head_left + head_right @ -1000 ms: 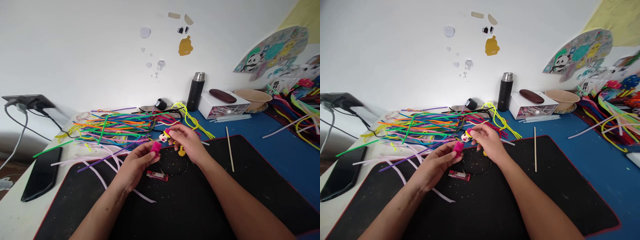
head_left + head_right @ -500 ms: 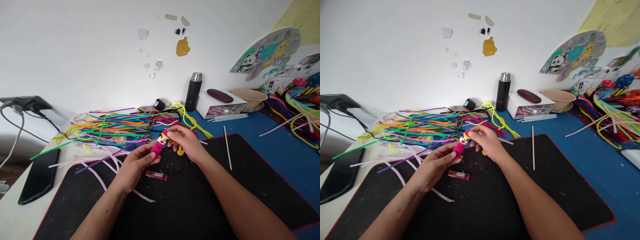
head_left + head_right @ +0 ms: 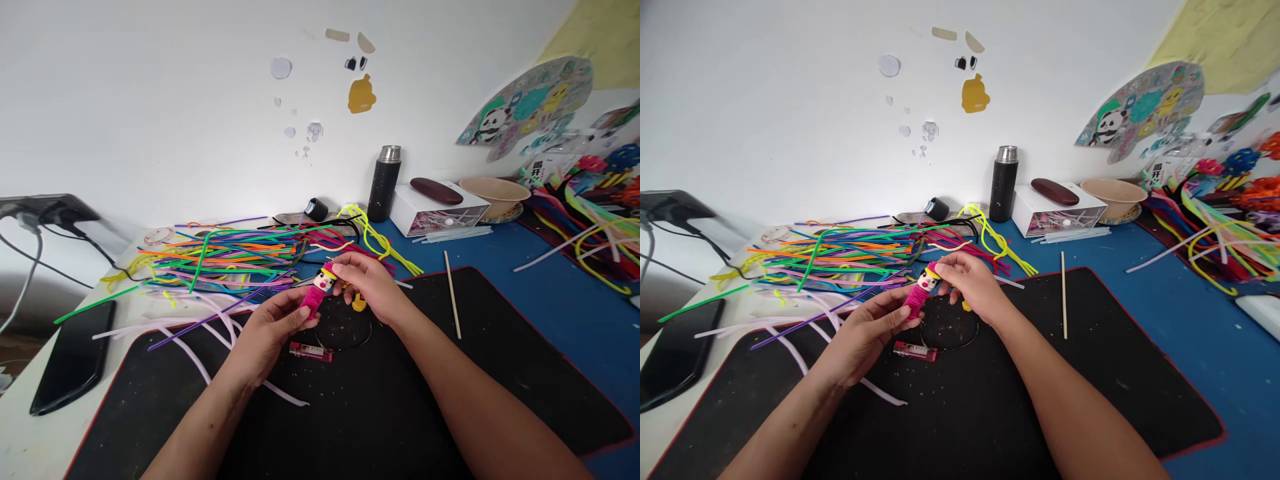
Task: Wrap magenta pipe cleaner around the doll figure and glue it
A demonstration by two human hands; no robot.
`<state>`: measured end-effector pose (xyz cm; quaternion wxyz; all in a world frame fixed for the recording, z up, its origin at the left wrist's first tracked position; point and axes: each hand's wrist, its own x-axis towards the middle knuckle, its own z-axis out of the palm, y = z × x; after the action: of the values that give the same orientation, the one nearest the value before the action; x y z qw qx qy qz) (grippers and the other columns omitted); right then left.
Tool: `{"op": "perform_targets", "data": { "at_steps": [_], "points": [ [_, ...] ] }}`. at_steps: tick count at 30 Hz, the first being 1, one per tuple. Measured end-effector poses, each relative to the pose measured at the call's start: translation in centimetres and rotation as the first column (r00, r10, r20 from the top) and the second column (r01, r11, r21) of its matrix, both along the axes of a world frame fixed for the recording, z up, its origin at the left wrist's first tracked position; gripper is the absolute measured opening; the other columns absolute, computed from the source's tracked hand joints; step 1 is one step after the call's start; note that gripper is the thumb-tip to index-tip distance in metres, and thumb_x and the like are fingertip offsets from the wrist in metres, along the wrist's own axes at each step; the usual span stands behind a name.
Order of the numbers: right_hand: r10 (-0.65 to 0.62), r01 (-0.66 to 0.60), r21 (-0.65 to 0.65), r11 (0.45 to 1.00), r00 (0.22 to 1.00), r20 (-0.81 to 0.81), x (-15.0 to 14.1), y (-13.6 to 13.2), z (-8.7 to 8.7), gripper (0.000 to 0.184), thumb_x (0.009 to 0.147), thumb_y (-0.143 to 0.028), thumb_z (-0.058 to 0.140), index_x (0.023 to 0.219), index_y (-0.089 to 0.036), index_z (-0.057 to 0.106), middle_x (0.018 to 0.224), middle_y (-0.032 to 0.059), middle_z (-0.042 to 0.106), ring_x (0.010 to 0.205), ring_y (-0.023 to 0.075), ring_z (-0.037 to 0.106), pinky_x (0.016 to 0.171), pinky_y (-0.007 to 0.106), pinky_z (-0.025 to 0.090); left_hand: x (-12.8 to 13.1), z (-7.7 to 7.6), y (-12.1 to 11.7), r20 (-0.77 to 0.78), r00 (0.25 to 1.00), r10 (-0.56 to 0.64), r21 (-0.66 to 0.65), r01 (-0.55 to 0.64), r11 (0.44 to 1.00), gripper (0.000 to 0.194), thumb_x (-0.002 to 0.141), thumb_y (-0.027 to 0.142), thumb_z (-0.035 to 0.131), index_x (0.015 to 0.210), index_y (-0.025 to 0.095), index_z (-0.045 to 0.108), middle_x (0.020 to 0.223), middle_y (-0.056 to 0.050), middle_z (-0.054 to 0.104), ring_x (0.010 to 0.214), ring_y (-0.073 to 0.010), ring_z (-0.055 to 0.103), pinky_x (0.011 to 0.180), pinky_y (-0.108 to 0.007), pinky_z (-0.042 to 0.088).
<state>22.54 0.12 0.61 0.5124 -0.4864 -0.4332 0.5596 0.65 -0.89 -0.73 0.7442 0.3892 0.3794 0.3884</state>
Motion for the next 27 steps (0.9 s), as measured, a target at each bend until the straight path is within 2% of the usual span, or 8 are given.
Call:
{"op": "perform_targets", "data": {
  "at_steps": [10, 27],
  "points": [
    [0.000, 0.000, 0.012, 1.000, 1.000, 0.013, -0.12, -0.01, 0.01, 0.034, 0.079, -0.050, 0.087, 0.091, -0.022, 0.073, 0.082, 0.0036, 0.076, 0.064, 0.0166, 0.069, 0.044, 0.022, 0.049, -0.07, 0.10, -0.05, -0.001, 1.000, -0.011, -0.013, 0.011, 1.000, 0.039, 0.069, 0.036, 0.101, 0.104, 0.023, 0.088, 0.115, -0.008, 0.082, 0.096, -0.0220, 0.074, 0.087, -0.032, 0.064],
    [-0.011, 0.011, -0.003, 1.000, 0.999, -0.030, -0.49, -0.10, -0.44, 0.033, 0.079, -0.048, 0.086, 0.091, -0.020, 0.072, 0.078, 0.0020, 0.073, 0.060, 0.0156, 0.069, 0.043, 0.021, 0.048, -0.07, -0.46, 0.02, 0.002, 1.000, 0.008, 0.014, -0.008, 1.000, 0.032, 0.074, 0.032, 0.098, 0.104, 0.024, 0.088, 0.111, -0.007, 0.083, 0.094, -0.0212, 0.074, 0.084, -0.030, 0.064]
  ]
}}
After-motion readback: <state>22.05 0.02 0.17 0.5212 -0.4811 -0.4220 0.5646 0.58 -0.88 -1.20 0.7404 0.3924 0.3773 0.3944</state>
